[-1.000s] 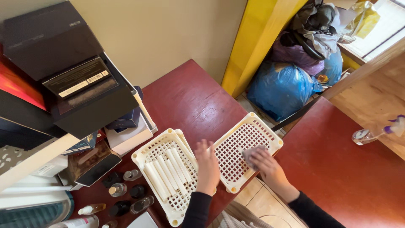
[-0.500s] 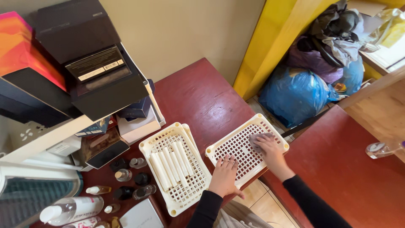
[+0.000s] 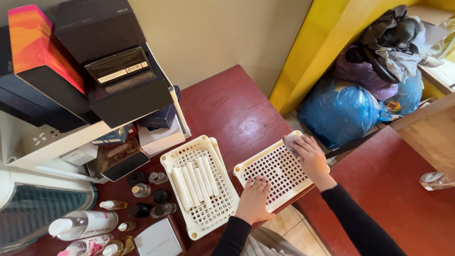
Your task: The person assembles a white plastic storage basket by inserting yellow plastic legs into the basket's corner sockets. They then wipe the basket's surface with a gray cloth and place white cylindrical items inside the basket.
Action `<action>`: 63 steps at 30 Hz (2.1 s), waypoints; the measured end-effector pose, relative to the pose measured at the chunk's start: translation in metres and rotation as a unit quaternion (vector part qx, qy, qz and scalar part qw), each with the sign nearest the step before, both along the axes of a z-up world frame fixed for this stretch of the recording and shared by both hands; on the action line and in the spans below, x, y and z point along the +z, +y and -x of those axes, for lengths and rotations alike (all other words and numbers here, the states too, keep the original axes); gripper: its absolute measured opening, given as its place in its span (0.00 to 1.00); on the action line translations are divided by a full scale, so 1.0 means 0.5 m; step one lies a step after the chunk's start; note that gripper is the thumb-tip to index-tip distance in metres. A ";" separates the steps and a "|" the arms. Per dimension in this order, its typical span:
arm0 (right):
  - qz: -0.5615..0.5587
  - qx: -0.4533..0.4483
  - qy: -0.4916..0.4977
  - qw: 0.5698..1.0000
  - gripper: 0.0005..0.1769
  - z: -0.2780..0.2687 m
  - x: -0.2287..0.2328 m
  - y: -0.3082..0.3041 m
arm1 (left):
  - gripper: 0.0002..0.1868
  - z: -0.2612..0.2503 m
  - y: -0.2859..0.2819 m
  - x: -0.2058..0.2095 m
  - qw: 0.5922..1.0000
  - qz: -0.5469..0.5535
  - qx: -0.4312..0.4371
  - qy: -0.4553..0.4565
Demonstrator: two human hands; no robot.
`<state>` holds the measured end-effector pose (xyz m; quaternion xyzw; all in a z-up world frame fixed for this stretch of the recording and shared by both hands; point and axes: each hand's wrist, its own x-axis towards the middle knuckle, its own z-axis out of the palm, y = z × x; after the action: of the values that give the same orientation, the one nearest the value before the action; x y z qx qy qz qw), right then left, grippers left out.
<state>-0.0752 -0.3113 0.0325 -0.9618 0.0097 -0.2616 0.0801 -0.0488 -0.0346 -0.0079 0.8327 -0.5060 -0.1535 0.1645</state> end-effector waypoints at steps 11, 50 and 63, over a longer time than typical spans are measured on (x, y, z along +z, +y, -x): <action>-0.009 -0.052 0.084 0.995 0.20 0.082 -0.029 -0.071 | 0.57 0.005 -0.008 0.008 0.998 -0.064 0.016 0.003; -0.021 0.188 0.096 0.977 0.09 -0.297 0.007 0.529 | 0.43 -0.203 0.358 0.027 0.878 0.156 0.449 0.048; -0.399 0.017 0.336 0.853 0.20 -0.218 0.038 0.481 | 0.39 -0.200 0.316 0.145 0.740 0.413 0.394 0.357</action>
<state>0.0337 -0.0710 0.0516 -0.8765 0.1234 0.1048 0.4533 0.0511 0.1237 0.0647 0.6924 -0.0514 -0.1367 0.7066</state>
